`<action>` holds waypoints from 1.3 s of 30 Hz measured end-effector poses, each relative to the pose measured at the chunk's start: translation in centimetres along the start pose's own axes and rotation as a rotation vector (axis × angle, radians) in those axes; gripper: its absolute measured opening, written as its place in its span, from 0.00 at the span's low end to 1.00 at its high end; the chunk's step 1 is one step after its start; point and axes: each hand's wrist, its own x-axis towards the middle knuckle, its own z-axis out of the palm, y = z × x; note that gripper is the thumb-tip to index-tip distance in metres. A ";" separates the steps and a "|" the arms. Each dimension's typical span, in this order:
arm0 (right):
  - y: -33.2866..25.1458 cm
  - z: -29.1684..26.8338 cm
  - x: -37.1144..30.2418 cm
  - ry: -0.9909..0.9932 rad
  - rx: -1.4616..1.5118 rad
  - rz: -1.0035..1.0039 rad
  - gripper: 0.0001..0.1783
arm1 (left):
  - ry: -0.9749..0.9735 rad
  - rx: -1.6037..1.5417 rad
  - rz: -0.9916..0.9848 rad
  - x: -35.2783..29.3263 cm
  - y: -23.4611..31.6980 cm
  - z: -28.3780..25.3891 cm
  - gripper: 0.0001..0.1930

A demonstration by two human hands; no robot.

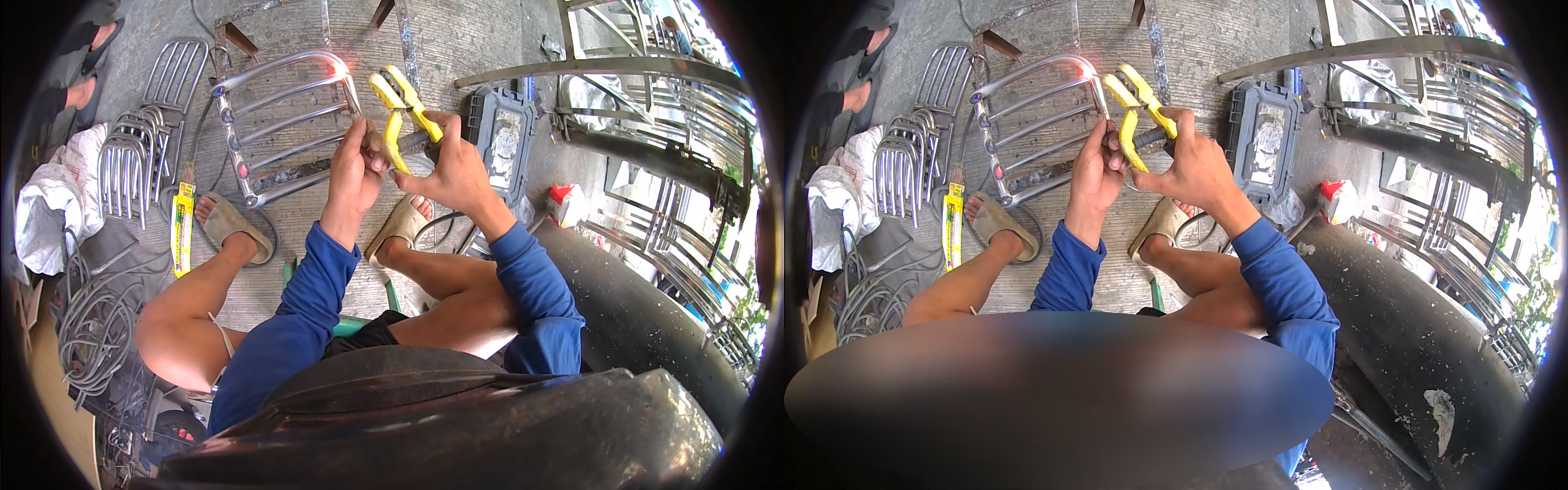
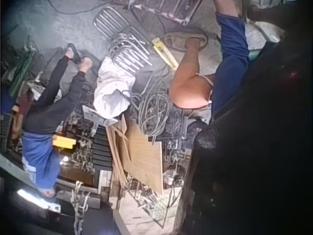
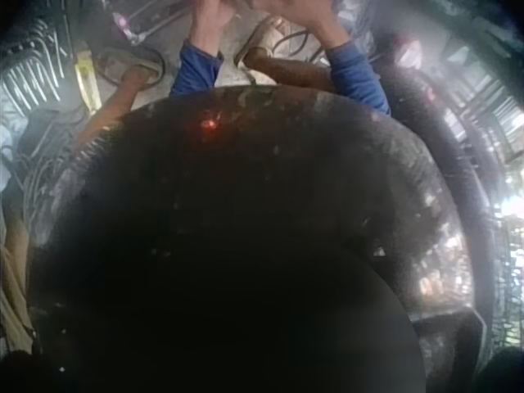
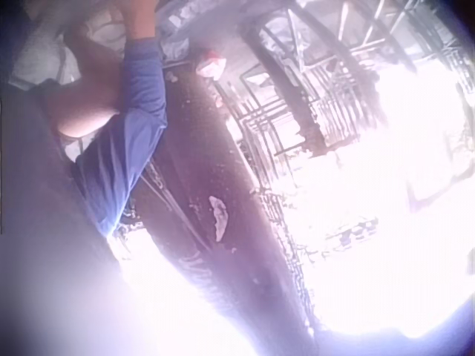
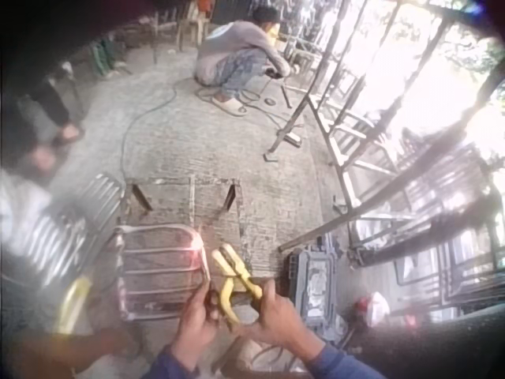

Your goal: The person welds a metal frame using a handheld welding torch and a grounding clamp. They repeatedly strike an arc, move the torch along joints, and reposition the frame to access different weld points.

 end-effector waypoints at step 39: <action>0.2 0.0 0.2 -0.010 0.025 0.031 0.53 | 0.003 -0.008 -0.025 0.2 0.3 0.3 0.11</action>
